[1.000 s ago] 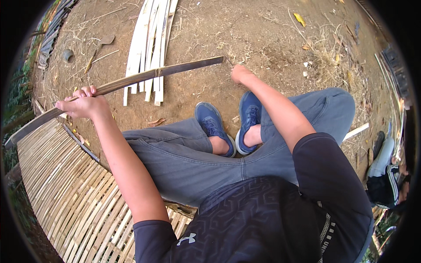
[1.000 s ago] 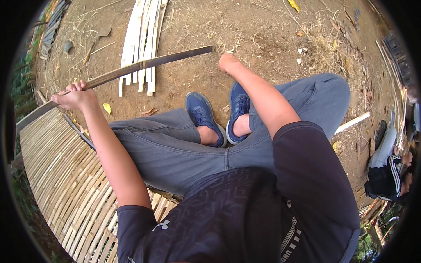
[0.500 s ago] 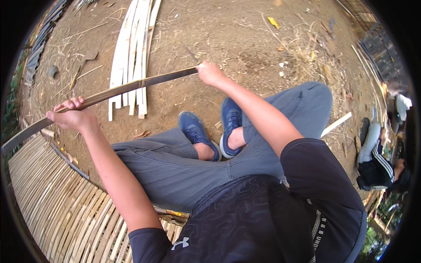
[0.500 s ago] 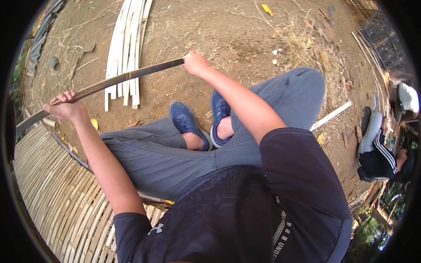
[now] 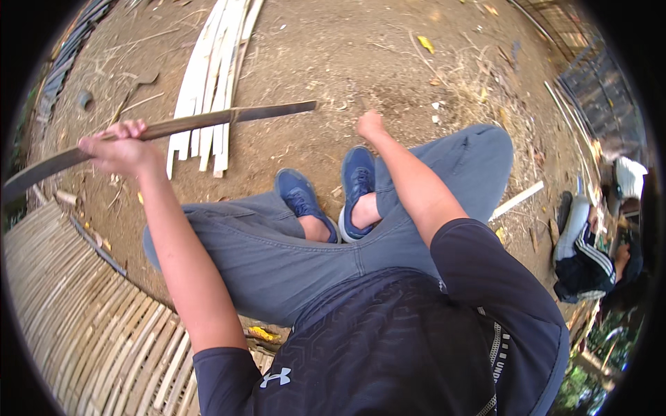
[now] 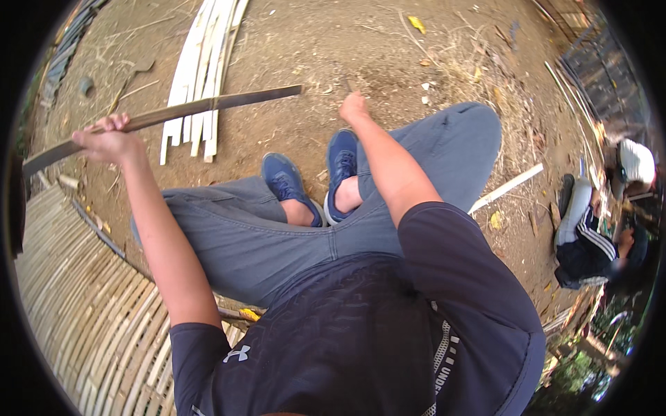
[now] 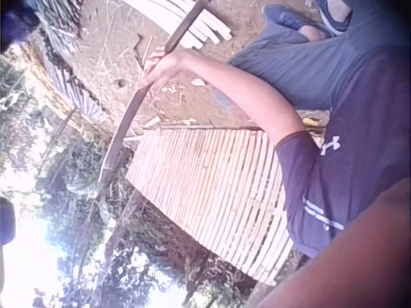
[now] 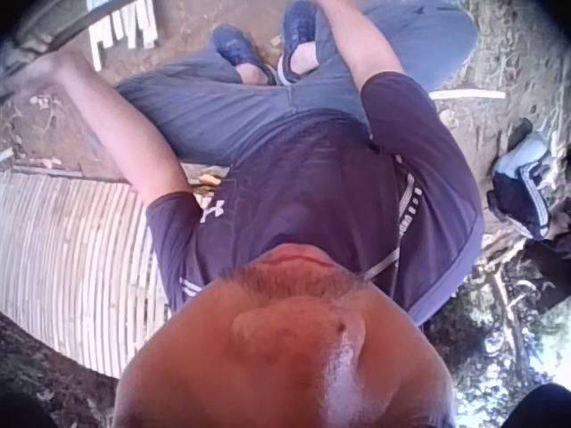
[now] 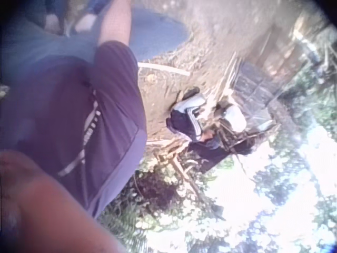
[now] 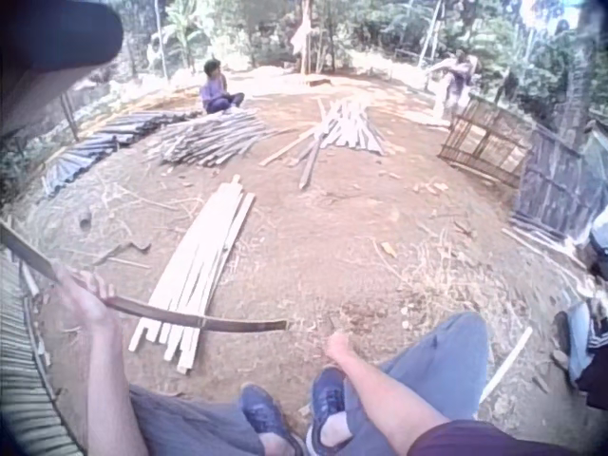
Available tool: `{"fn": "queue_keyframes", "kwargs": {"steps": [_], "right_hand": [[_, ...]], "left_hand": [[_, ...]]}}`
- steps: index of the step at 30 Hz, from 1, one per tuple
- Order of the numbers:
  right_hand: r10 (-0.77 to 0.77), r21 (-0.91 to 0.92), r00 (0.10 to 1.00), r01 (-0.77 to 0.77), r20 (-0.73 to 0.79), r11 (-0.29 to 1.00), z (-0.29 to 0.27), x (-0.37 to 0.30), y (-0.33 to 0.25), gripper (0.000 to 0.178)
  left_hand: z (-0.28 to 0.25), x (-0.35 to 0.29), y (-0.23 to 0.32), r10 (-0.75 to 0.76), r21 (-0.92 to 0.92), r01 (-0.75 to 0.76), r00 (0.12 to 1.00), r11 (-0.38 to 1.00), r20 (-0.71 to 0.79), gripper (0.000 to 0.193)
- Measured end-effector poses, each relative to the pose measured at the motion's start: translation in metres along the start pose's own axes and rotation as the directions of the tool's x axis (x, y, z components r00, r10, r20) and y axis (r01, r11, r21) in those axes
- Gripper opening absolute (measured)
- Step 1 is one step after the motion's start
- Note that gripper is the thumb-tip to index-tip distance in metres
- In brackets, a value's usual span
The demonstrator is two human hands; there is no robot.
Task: The person uses a small knife to shave the outer bark from a long bamboo stalk by hand while sitting near a pile of bamboo strips.
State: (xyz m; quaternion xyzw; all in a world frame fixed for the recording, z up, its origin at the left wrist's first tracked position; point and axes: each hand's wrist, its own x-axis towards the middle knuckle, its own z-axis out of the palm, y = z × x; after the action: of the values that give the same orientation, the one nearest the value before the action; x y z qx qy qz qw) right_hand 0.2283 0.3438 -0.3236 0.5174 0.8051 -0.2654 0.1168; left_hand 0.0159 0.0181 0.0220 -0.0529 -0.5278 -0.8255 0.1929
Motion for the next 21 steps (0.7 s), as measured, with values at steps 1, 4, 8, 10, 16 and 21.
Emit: {"fn": "queue_keyframes", "kwargs": {"steps": [1, 4, 8, 10, 16, 21], "right_hand": [[0.001, -0.021, 1.000, -0.001, -0.019, 1.000, -0.006, -0.021, -0.015, 0.045], [-0.291, -0.203, 0.957, 0.283, -0.010, 0.937, -0.033, -0.071, -0.053, 0.057], [-0.649, -0.016, 0.760, 0.649, -0.020, 0.760, -0.007, -0.081, -0.099, 0.074], [-0.751, -0.002, 0.646, 0.758, -0.136, 0.652, 0.008, -0.079, -0.120, 0.078], [-0.811, 0.006, 0.580, 0.814, -0.082, 0.581, 0.012, -0.070, -0.155, 0.043], [-0.862, -0.033, 0.386, 0.907, -0.327, 0.419, 0.005, -0.068, -0.134, 0.036]], "left_hand": [[-0.008, 0.004, 0.005, 0.022, 0.005, -0.022, 1.000, 1.000, -0.003, 0.046], [-0.011, 0.003, 0.004, 0.016, -0.020, -0.016, 1.000, 1.000, -0.013, 0.043], [-0.005, 0.003, 0.001, 0.001, -0.010, -0.002, 0.999, 1.000, -0.047, 0.048], [-0.006, 0.004, -0.001, 0.005, 0.000, -0.005, 0.999, 1.000, -0.033, 0.049], [-0.019, 0.009, -0.001, -0.042, -0.016, 0.041, 0.996, 0.999, -0.078, 0.048], [-0.011, 0.008, -0.009, -0.053, -0.052, 0.048, 0.995, 0.997, -0.089, 0.044]]}}
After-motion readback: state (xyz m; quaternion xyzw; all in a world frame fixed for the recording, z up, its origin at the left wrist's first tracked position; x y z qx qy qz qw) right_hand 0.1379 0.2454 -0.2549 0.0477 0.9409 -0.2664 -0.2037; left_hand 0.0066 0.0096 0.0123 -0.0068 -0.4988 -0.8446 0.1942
